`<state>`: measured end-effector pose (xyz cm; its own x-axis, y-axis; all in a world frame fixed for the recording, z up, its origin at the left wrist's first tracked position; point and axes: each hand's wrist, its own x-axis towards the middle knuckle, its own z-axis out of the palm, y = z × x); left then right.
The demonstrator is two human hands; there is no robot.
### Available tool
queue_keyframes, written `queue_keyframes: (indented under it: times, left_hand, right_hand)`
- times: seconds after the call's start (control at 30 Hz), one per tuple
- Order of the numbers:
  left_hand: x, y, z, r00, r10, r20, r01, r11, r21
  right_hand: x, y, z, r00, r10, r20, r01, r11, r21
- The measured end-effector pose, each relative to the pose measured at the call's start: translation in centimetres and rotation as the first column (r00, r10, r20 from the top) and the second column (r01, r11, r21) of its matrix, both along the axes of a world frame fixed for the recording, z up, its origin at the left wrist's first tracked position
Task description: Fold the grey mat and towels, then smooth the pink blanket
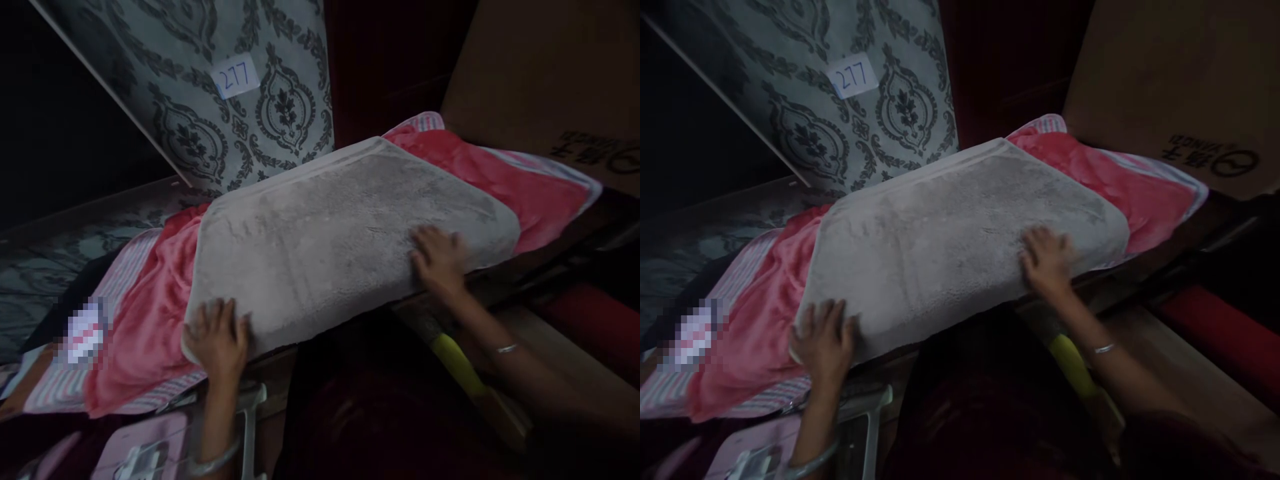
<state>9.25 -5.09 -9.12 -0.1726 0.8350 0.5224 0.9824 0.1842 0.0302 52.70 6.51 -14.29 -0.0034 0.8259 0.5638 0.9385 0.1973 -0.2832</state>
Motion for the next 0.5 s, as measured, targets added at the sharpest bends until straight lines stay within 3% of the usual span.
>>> queue_keyframes:
  times: [0.03,0.1,0.17,0.23,0.33,0.43,0.5]
  left_hand:
    - [2.2,0.5,0.1,0.993,-0.118,-0.029,0.115,0.990,-0.085]
    - [6.1,1.7,0.1,0.936,-0.349,-0.054,0.328,0.915,-0.234]
    - [8.7,2.8,-0.2,0.897,-0.437,-0.063,0.401,0.866,-0.298]
    - [9.3,3.6,-0.6,0.898,-0.435,-0.068,0.398,0.868,-0.297]
    - [6.8,3.9,-1.3,0.899,-0.433,-0.059,0.406,0.878,-0.255]
    - [1.8,3.4,-2.1,0.904,-0.425,-0.032,0.415,0.894,-0.168]
    - [-2.2,2.8,-2.8,0.926,-0.378,0.026,0.375,0.908,-0.187]
  right_hand:
    - [-2.4,-0.9,-0.1,0.987,0.151,0.054,-0.150,0.988,-0.026]
    - [-6.7,-2.6,-0.3,0.911,0.384,0.153,-0.373,0.923,-0.097]
    - [-9.3,-3.6,-0.5,0.846,0.492,0.203,-0.472,0.870,-0.140]
    - [-9.2,-3.4,-0.6,0.835,0.499,0.232,-0.476,0.866,-0.152]
    - [-4.9,-1.6,-0.8,0.878,0.401,0.262,-0.375,0.916,-0.146]
    - [1.7,0.6,-0.8,0.912,0.288,0.292,-0.258,0.956,-0.136]
    - [6.0,1.9,-0.6,0.923,0.227,0.310,-0.195,0.972,-0.132]
